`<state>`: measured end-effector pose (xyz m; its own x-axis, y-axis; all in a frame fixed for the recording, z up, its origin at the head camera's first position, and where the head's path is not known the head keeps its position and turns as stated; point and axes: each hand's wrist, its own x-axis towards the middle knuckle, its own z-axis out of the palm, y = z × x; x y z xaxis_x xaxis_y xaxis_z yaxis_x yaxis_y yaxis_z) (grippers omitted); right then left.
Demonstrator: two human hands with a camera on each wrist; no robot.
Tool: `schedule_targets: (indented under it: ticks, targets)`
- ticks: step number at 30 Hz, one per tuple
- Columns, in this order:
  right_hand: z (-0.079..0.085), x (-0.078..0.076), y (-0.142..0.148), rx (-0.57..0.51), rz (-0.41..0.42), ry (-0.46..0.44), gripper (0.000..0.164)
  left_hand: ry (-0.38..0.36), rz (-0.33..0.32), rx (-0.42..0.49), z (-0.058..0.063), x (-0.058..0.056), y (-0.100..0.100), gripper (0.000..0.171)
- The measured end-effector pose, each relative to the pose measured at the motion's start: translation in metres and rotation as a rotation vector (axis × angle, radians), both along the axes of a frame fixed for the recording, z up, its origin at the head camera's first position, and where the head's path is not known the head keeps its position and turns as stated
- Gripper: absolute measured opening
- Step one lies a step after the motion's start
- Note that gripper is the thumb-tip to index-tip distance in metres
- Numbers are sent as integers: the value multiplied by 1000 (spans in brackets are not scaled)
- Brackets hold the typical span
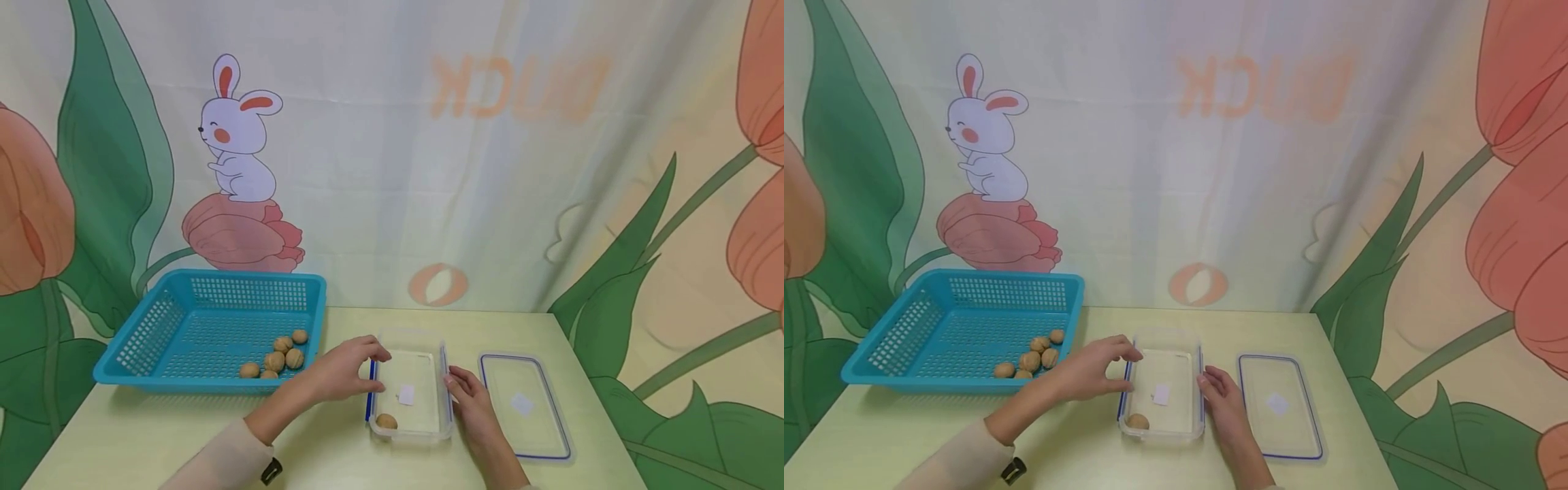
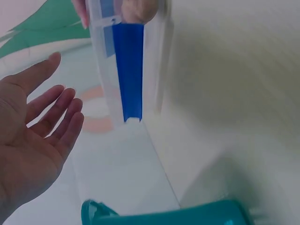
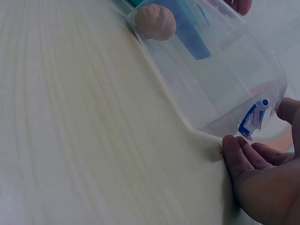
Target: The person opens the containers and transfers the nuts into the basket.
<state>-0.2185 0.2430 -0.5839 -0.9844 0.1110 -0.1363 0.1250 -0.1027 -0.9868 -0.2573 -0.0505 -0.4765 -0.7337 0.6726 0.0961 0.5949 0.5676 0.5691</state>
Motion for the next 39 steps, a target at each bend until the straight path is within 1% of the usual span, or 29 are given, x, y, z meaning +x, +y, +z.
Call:
schedule_targets:
  ticks: [3, 7, 9, 11, 14, 17, 20, 23, 27, 30, 32, 35, 39]
  targets:
    - [-1, 0, -1, 0, -1, -4, 57, 21, -20, -60, -3, 1, 6, 47]
    - [-2, 0, 0, 4, -7, -9, 56, 77, -46, -135, -6, 2, 12, 53]
    - [-2, -1, 0, 3, -9, -13, 55, 80, -68, -160, -8, 0, 14, 54]
    - [-2, -2, 1, -2, -13, -14, 54, 67, -99, -178, -10, -2, 17, 53]
    - [-2, -2, 0, 3, -12, -11, 55, 27, -153, -198, -13, -6, 21, 51]
    - [-1, 0, -1, 8, -11, -11, 56, -16, -197, -205, -17, -7, 23, 50]
    - [0, 1, -2, 15, -7, -10, 56, -53, -219, -207, -18, -7, 25, 50]
    - [0, 1, -1, 13, -8, -9, 56, -58, -224, -224, -17, -5, 27, 50]
    - [-2, 0, 1, 7, -18, -1, 56, -10, -228, -301, -17, -4, 34, 48]
    - [-3, 0, 2, -2, -19, -4, 55, 31, -241, -367, -21, -2, 40, 44]
    - [-3, 1, 1, -5, -10, -3, 56, 59, -248, -396, -24, -1, 42, 42]
    - [-3, 1, 0, -7, -3, -1, 57, 102, -249, -415, -29, -1, 44, 41]
    - [-1, 0, 0, 0, -10, 10, 58, 131, -238, -400, -34, -3, 45, 41]
